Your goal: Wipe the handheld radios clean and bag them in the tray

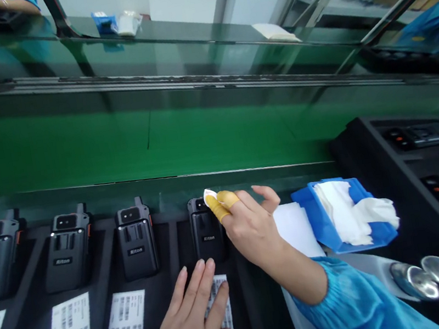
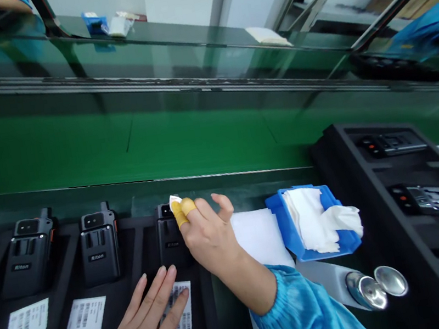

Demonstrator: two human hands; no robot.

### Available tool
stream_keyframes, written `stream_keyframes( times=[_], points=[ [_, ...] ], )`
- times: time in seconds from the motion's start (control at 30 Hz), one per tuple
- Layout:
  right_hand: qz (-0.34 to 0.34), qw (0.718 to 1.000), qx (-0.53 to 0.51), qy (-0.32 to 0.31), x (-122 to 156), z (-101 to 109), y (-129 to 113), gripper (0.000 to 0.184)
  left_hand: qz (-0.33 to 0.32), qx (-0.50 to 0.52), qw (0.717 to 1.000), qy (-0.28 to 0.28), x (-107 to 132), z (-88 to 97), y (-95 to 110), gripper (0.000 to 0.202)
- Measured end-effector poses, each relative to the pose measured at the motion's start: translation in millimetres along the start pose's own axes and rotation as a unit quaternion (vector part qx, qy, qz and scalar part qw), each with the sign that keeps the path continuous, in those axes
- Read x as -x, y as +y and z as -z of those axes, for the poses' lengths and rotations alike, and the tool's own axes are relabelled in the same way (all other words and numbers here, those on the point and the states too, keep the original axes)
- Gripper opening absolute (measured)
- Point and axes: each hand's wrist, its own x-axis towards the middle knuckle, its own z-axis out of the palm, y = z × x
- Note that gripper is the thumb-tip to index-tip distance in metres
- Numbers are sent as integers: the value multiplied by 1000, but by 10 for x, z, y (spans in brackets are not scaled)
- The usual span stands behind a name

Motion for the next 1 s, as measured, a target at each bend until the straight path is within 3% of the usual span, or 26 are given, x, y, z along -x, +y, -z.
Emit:
stream_keyframes(
  times=[0.17, 0.33, 0.53, 0.77, 1.0],
  points=[
    [-37, 999, 17, 3, 140, 152, 29, 31, 14, 12, 1000, -5, 1, 4, 19, 43],
    [-22, 999, -45, 4, 317, 309, -217, 30, 25, 28, 999, -10, 7, -3, 54, 44],
    [22, 996, -82, -22, 374, 248, -390, 25, 22, 17, 999, -17, -23, 14, 47, 43],
    [0, 999, -44, -19, 487, 267, -305, 29, 19, 21, 999, -19, -27, 24, 50, 43],
    [9, 999, -48, 1, 402, 247, -445, 27, 23, 38, 999, -29, -10, -3, 68, 43]
  ],
)
